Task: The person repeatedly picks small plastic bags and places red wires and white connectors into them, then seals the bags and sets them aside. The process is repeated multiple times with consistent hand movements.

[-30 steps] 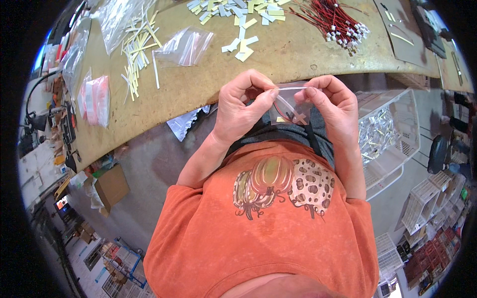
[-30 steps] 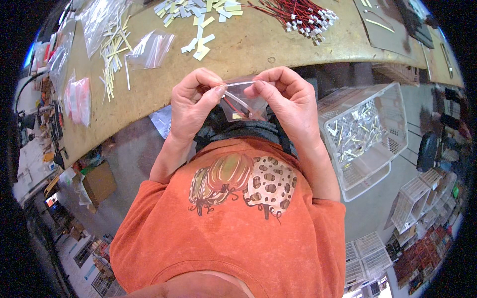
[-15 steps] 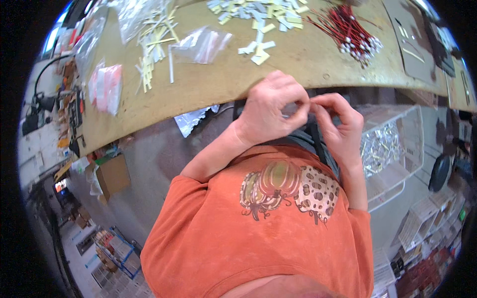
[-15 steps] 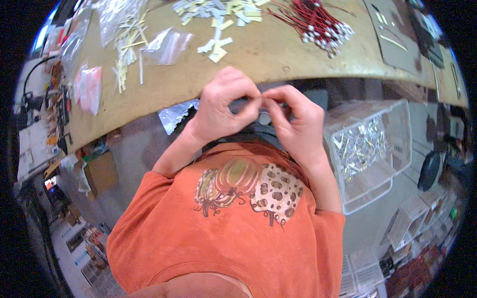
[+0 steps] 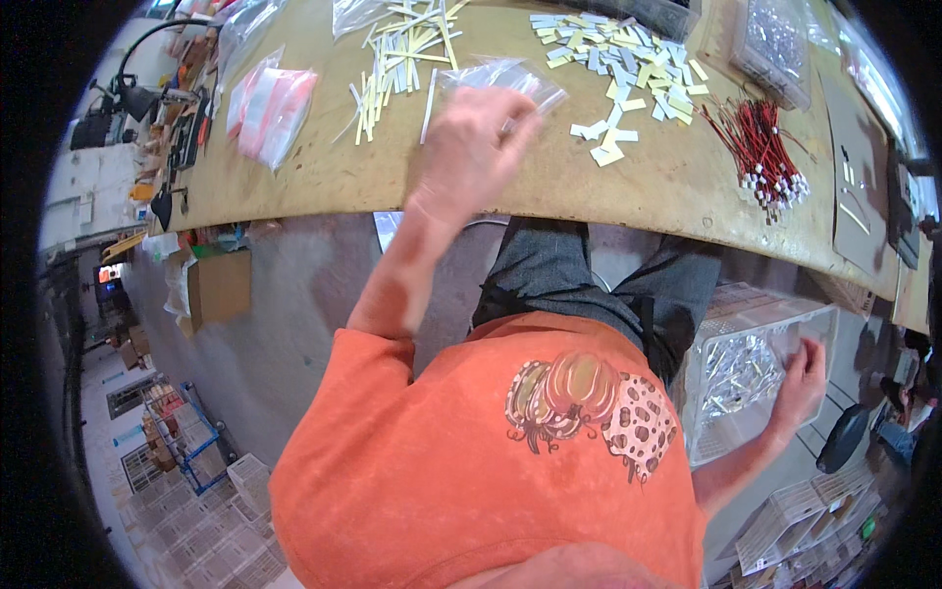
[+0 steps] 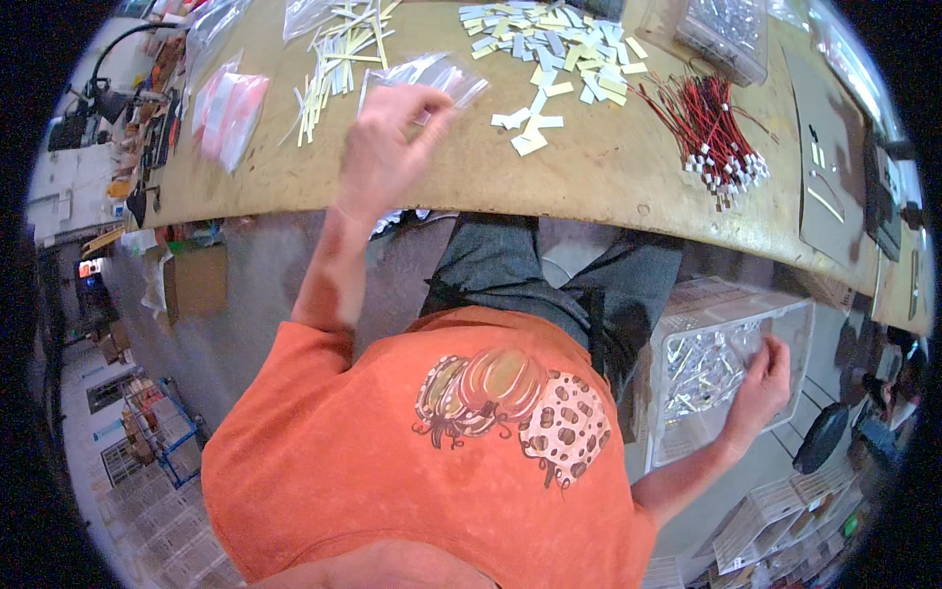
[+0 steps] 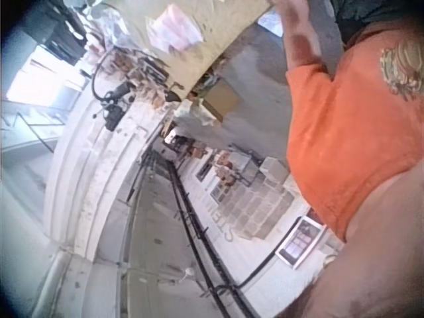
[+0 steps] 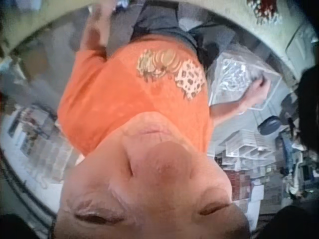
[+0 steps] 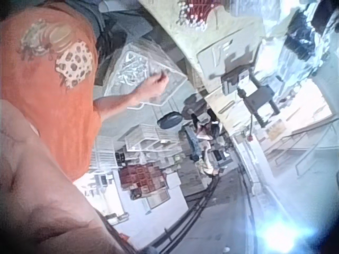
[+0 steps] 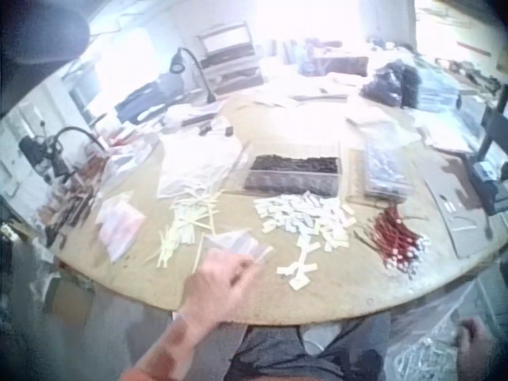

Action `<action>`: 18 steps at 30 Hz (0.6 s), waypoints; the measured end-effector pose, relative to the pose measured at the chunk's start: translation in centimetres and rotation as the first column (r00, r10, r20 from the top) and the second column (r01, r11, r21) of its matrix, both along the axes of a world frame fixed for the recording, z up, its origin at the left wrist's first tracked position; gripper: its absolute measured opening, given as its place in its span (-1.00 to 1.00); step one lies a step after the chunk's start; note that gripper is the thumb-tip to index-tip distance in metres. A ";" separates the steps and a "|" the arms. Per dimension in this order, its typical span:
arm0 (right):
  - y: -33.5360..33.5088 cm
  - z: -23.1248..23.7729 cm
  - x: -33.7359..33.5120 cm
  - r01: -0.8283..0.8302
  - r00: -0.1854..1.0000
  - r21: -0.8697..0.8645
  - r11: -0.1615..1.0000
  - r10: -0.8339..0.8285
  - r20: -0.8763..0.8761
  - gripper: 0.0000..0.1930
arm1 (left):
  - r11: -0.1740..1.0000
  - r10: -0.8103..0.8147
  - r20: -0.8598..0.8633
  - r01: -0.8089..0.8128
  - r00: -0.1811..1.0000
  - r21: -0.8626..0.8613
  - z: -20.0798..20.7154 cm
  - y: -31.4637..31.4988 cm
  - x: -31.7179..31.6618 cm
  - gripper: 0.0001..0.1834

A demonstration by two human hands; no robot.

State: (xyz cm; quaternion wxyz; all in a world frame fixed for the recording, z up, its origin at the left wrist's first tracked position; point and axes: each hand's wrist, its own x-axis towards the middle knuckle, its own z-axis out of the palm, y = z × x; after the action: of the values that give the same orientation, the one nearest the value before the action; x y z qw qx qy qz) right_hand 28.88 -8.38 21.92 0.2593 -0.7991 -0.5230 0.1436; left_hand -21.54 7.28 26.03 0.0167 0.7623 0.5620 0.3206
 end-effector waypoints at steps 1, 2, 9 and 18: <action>-0.7 -0.3 2.2 0.000 0.954 -0.091 0.996 0.028 0.299 -0.79 | 0.996 0.082 -0.074 -0.079 0.994 0.044 -0.4 0.6 -1.4 -0.85; -1.5 -0.7 3.7 0.053 0.914 -0.144 0.988 0.010 0.405 -0.77 | 0.984 0.163 -0.143 -0.152 0.976 0.091 -0.6 1.1 -2.4 -0.83; 0.6 -1.1 -1.5 -0.060 0.985 -0.215 0.975 0.092 0.144 -0.76 | 0.932 0.235 0.248 -0.145 0.940 -0.333 -1.7 1.8 -4.9 -0.81; 6.4 3.8 -17.3 -0.402 0.778 0.105 0.909 0.400 -0.485 -0.85 | 0.963 0.172 0.806 -0.270 0.566 -0.016 -0.6 1.2 -6.2 -0.87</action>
State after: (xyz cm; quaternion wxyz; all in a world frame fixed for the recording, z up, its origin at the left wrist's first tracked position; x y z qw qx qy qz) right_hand 11.61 -1.98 25.69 0.3463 -0.6059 -0.5963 0.3968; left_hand -27.73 8.45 25.39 0.1852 0.4602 0.5665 0.6580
